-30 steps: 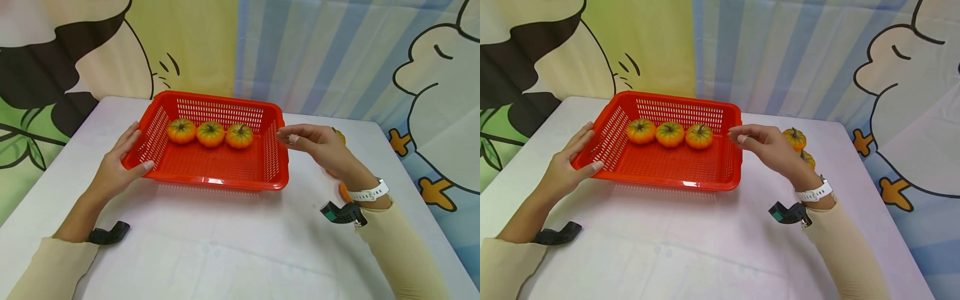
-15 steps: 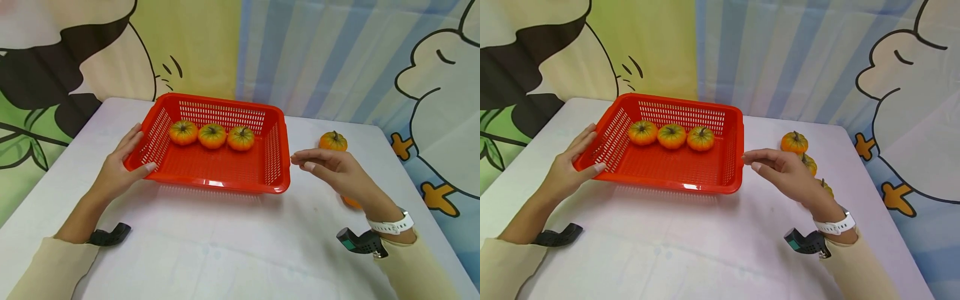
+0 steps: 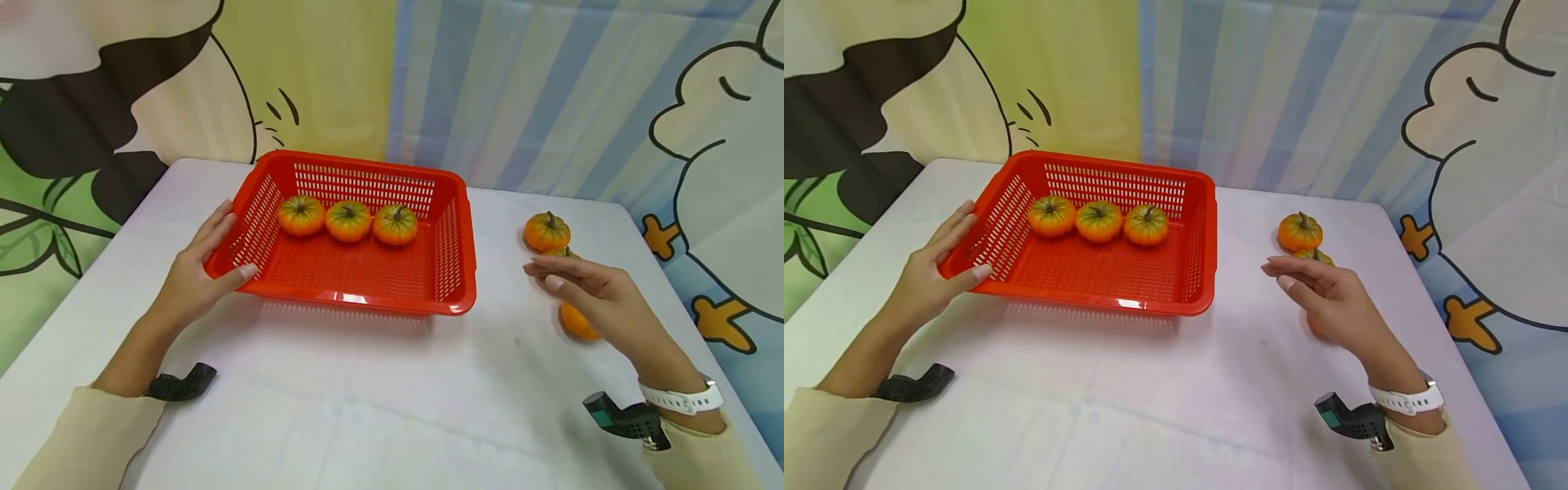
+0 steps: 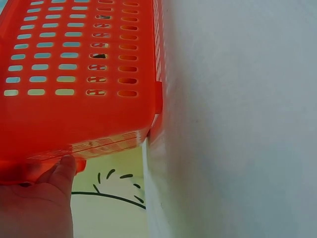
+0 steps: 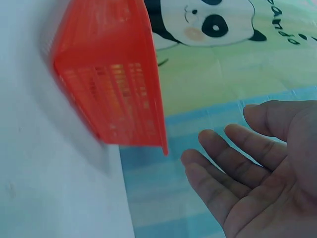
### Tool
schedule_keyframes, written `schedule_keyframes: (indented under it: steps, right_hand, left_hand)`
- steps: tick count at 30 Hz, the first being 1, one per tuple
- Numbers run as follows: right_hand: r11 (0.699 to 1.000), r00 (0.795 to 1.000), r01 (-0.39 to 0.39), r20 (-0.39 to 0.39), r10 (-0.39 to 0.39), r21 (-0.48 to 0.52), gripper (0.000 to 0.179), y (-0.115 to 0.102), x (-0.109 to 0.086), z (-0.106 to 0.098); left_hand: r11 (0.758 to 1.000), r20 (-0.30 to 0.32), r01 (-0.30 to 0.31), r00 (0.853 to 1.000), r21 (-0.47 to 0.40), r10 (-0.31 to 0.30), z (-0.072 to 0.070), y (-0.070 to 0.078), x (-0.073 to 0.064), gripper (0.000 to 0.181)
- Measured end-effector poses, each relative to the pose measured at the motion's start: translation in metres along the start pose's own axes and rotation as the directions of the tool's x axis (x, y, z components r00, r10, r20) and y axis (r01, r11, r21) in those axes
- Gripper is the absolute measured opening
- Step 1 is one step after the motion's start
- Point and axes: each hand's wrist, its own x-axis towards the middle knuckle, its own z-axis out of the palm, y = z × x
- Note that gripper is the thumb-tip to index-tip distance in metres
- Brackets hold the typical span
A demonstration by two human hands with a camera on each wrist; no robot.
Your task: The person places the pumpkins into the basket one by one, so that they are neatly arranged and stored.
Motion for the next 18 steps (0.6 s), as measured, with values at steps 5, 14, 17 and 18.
schedule_keyframes:
  steps: [5,14,17,18]
  right_hand:
    - [0.994,0.994,-0.083,-0.074,0.078,-0.069,0.033,0.012,-0.013,-0.014]
    - [0.969,0.965,-0.209,-0.188,0.182,-0.132,0.039,0.037,-0.033,-0.033]
    - [0.973,0.957,-0.205,-0.233,0.175,-0.111,0.038,0.047,-0.037,-0.037]
    - [0.974,0.954,-0.202,-0.245,0.172,-0.101,0.038,0.051,-0.038,-0.039]
  left_hand:
    - [1.0,0.003,0.011,1.0,0.009,-0.011,-0.001,0.002,0.0,0.088]
    - [1.0,0.004,0.002,1.0,-0.008,-0.002,0.0,0.003,0.0,0.088]
    - [1.0,0.003,0.002,1.0,-0.013,-0.002,0.0,0.003,0.0,0.087]
    - [1.0,0.003,0.004,1.0,-0.012,-0.004,-0.001,0.003,0.0,0.088]
